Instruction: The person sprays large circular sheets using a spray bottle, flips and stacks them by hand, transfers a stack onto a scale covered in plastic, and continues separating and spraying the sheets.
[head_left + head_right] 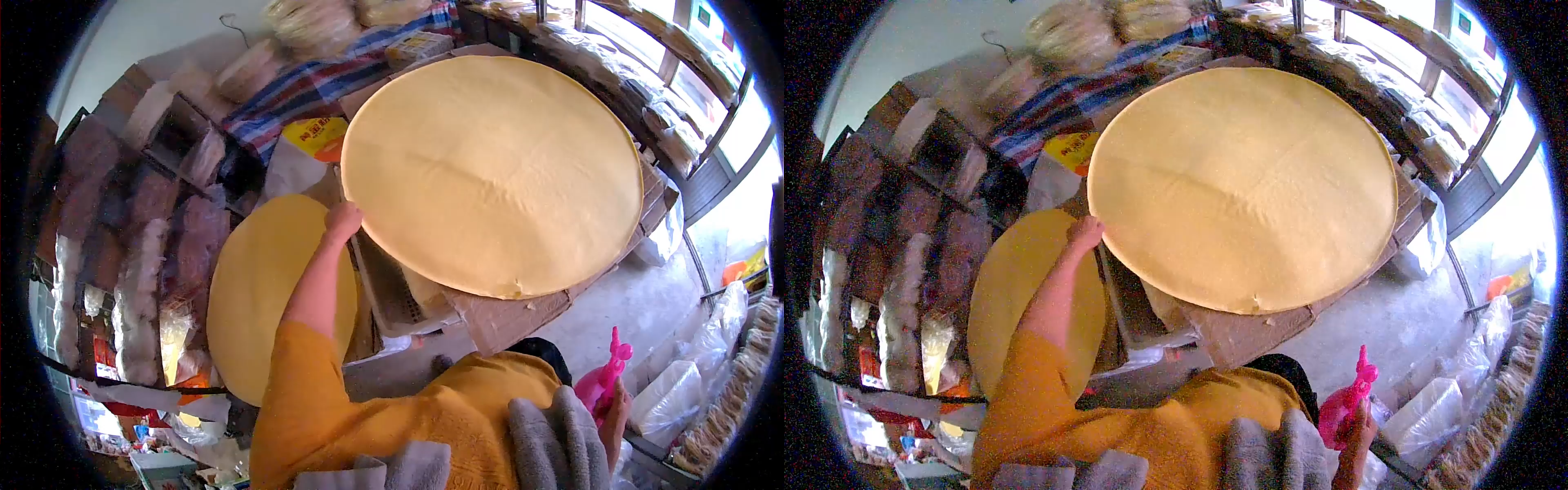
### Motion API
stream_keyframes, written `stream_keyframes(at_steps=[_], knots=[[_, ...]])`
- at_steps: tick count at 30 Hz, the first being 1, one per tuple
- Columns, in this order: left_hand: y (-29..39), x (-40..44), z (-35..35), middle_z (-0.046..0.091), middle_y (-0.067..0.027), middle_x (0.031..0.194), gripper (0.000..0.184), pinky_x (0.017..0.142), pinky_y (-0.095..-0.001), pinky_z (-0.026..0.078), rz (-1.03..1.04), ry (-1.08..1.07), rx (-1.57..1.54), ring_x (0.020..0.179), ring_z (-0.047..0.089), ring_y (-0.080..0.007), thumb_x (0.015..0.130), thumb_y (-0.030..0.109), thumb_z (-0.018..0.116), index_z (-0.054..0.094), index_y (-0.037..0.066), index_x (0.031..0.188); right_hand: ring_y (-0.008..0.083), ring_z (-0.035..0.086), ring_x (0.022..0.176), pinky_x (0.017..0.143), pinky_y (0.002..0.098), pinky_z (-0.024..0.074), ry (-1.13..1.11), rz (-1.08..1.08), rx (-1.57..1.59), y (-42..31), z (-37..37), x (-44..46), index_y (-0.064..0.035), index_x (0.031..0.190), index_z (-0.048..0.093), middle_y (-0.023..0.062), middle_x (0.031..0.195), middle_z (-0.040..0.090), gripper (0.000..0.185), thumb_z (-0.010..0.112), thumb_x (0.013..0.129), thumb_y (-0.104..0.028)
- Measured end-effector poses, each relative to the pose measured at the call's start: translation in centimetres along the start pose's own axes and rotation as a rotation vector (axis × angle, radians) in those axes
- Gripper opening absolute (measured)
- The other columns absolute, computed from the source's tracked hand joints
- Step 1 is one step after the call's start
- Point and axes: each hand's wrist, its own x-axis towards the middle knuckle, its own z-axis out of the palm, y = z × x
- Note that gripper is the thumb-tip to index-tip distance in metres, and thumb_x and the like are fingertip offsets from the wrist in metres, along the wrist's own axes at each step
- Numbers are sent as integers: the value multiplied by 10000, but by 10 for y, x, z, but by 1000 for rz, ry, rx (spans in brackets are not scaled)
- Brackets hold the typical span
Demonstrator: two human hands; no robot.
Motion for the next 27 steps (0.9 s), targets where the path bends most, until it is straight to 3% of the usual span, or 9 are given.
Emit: stream_keyframes(at_steps=[4, 10, 13, 14, 17, 18, 22, 25, 27], knots=[[15, 3, -30, 593, -177, 916, 278, 752, -426, 441, 81, -89, 200, 885, 558, -329, 755, 230, 441, 608, 40, 871, 60, 386, 414, 371, 222, 278, -10, 12, -3, -15, 15, -8, -45, 891, 582, -33, 526, 442, 315, 535, 820, -348], [1, 25, -30, 599, -168, 888, 224, 698, -455, 449, 240, 14, 19, 830, 575, -331, 718, 190, 474, 617, 44, 808, 63, 385, 406, 365, 224, 277, -44, 23, -4, -11, 20, -4, -47, 873, 581, -32, 519, 436, 311, 534, 819, -350], [-21, 58, 11, 600, -161, 876, 212, 668, -433, 458, 616, 66, 491, 783, 583, -332, 712, 177, 466, 616, 36, 765, 64, 384, 401, 362, 224, 276, -76, 32, 3, -15, 22, -7, -48, 864, 580, -32, 515, 434, 309, 534, 819, -350], [16, 15, -27, 604, -159, 854, 208, 647, -396, 469, 285, -4, 140, 754, 590, -319, 710, 152, 459, 622, 31, 760, 64, 384, 400, 361, 224, 275, -85, 30, -2, -16, 25, -6, -49, 861, 580, -31, 514, 433, 308, 534, 819, -351], [23, 4, -30, 608, -165, 814, 226, 629, -371, 460, 435, -37, 177, 732, 593, -313, 687, 156, 467, 616, 3, 762, 74, 377, 375, 343, 223, 266, -85, 6, -17, -17, 33, -2, -54, 819, 569, -30, 499, 420, 297, 542, 813, -349], [20, 13, -21, 608, -176, 759, 264, 627, -374, 444, 202, -69, -559, 718, 589, -313, 682, 185, 465, 603, -25, 763, 78, 373, 363, 334, 222, 262, -76, -3, -27, -15, 32, -2, -56, 800, 563, -29, 492, 414, 293, 546, 810, -349], [19, -29, -15, 592, -163, 651, 321, 618, -376, 436, 243, 122, -707, 648, 577, -293, 701, 243, 484, 566, -68, 707, 90, 387, 368, 337, 228, 277, -154, -186, -105, -22, 15, 1, -39, 813, 557, -6, 499, 425, 318, 536, 805, -356], [9, -29, -27, 547, -98, 560, 321, 524, -360, 434, -209, 82, -409, 549, 553, -246, 712, 263, 532, 555, -56, 698, 98, 416, 407, 358, 236, 300, -267, -208, -62, -59, 13, -21, -15, 825, 557, 14, 527, 446, 341, 528, 800, -354], [10, -20, -24, 494, -47, 502, 305, 409, -317, 399, -347, 15, -783, 453, 509, -189, 715, 293, 589, 564, -9, 679, 103, 436, 434, 371, 243, 310, -221, -284, -43, -82, 38, -45, 5, 836, 559, 23, 547, 462, 353, 529, 794, -344]])
